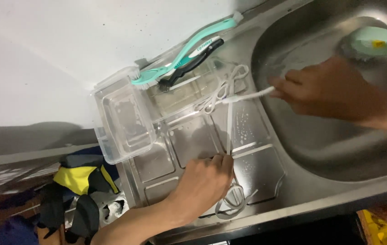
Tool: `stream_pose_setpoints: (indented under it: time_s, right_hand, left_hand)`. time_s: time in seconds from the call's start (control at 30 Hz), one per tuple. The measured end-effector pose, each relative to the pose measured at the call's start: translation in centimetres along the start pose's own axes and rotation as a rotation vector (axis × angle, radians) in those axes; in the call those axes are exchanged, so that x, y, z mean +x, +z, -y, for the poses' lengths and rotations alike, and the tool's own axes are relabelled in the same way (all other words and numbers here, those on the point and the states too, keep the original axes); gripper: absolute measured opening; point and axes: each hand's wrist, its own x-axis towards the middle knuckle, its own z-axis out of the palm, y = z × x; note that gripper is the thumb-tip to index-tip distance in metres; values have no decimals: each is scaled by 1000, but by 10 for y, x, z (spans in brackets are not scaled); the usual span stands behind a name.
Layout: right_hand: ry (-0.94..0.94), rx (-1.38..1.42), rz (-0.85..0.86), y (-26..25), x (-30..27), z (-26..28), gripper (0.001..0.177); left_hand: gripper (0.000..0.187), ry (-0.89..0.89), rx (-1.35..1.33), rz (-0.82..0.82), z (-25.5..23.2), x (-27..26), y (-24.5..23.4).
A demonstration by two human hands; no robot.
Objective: A person is cleaning white shoelaces by scrubbing them with a toothbrush and soapy water on a metal draining board next to a sink.
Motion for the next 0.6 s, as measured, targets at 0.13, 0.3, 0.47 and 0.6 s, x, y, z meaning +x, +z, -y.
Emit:
stream_pose_setpoints:
  time_s: [0.13, 0.3, 0.47, 0.6]
  right_hand:
    - [-175, 300, -78, -13, -7, 31, 28]
    - [-65, 88, 159, 7, -18, 24, 11]
    - [-66, 50, -45, -3, -7, 18, 27]
    - [-222, 301, -209, -26, -7, 49, 35]
  left_hand:
    - [8, 7, 24, -24, 1, 0, 0]
    - [15, 37, -78, -27, 1, -1, -1]
    - [16, 22, -50, 1, 0, -1, -1]
    - [19, 9, -74, -33, 2, -1, 3]
